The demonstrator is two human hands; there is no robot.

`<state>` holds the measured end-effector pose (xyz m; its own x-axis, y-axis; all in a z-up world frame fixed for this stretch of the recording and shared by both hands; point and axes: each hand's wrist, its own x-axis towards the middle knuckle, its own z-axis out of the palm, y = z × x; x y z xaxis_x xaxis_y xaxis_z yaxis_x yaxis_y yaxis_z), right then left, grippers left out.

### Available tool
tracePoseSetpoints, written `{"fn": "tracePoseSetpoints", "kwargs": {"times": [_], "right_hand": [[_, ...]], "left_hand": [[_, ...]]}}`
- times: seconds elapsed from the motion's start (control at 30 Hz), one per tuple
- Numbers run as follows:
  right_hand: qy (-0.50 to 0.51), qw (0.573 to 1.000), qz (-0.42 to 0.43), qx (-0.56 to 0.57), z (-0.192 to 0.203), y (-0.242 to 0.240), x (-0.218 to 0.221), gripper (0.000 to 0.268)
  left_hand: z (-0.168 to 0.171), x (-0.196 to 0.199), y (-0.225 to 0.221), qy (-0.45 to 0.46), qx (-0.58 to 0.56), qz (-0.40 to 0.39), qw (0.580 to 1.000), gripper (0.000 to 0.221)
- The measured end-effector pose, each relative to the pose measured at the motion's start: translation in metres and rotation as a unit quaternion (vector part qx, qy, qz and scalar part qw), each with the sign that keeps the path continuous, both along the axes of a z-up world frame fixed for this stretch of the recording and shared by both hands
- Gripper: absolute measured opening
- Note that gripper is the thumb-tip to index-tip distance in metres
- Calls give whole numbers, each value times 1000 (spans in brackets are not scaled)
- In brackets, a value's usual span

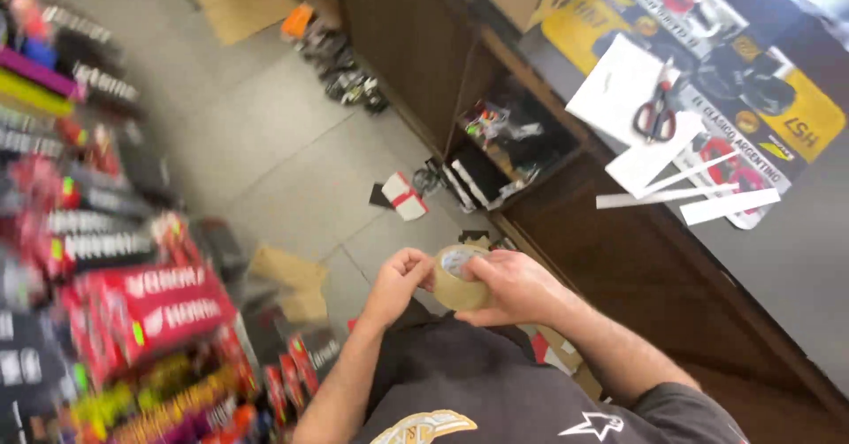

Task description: The person uses shears to cut a paper label into two pieces, places the pieces onto the side of a cardboard box, and then uses a tape dispenser to apply clear tape over the labels to secure them.

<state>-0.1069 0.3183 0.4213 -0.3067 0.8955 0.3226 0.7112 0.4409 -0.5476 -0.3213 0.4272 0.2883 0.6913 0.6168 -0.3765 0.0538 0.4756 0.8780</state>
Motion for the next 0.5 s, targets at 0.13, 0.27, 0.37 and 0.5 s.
{"fn": "tracePoseSetpoints", "kwargs": {"times": [0.13, 0.27, 0.37, 0.5], "right_hand": [[-16, 996, -93, 3, 16, 47, 14, 55], [-24, 984, -176, -28, 20, 82, 30, 60], [-15, 975, -218, -41, 18, 101, 50, 60], [9, 962, -273, -24, 10, 129, 89, 60]], "left_hand": [[28, 32, 89, -39, -9, -86, 996, 25], [55, 76, 155, -36, 32, -187, 981, 32], [73, 108, 184, 6, 115, -165, 980, 14], [124, 155, 227, 21, 332, -127, 934, 5]]}}
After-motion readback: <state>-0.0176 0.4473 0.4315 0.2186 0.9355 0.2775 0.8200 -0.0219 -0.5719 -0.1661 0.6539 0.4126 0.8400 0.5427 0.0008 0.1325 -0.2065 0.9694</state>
